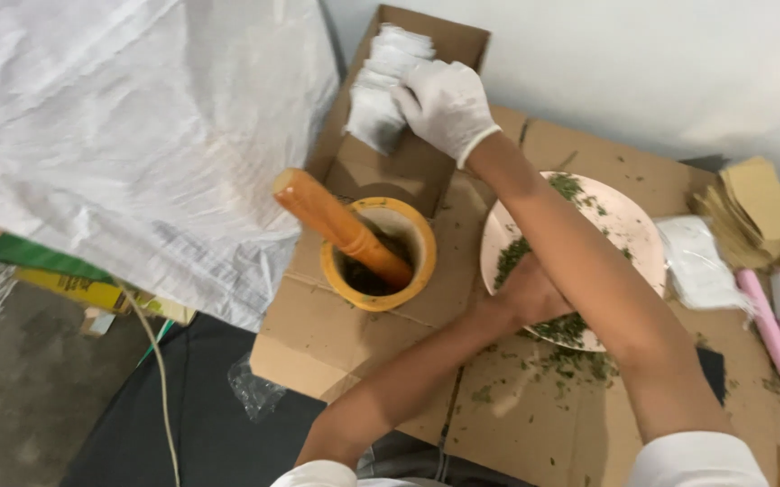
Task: Filling small white tea bags with dried tea leaves using a spoon and placing them in a box.
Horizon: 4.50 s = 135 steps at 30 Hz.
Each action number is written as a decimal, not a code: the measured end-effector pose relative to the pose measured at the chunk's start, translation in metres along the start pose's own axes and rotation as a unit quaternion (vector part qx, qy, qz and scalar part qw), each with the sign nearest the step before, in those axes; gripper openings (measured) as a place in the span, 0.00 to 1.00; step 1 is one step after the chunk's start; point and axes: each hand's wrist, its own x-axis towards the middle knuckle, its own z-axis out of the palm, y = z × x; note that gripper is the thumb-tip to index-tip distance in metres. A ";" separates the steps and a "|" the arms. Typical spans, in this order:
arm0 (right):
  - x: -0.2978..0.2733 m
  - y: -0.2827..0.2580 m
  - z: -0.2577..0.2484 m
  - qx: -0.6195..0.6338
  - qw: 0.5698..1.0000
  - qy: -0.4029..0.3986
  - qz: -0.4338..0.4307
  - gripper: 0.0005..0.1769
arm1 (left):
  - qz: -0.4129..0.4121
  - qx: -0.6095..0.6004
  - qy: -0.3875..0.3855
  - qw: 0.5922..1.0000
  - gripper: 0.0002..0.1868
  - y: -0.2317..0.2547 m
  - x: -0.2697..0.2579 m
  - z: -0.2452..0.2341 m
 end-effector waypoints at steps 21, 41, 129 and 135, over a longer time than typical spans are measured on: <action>-0.327 0.008 -0.290 0.032 0.954 0.081 0.285 0.10 | -0.027 0.070 -0.100 0.992 0.17 0.002 0.018 -0.014; -0.433 0.056 -0.328 -0.048 0.944 -0.035 0.324 0.14 | -0.005 0.038 -0.158 0.987 0.15 0.037 0.037 -0.041; -0.303 -0.080 -0.276 0.306 0.833 0.111 0.447 0.09 | -0.167 -0.390 -0.099 0.900 0.04 0.051 0.021 -0.016; -0.295 -0.079 -0.280 0.343 0.816 0.121 0.449 0.06 | -0.139 -0.383 -0.111 0.906 0.03 0.049 0.021 -0.017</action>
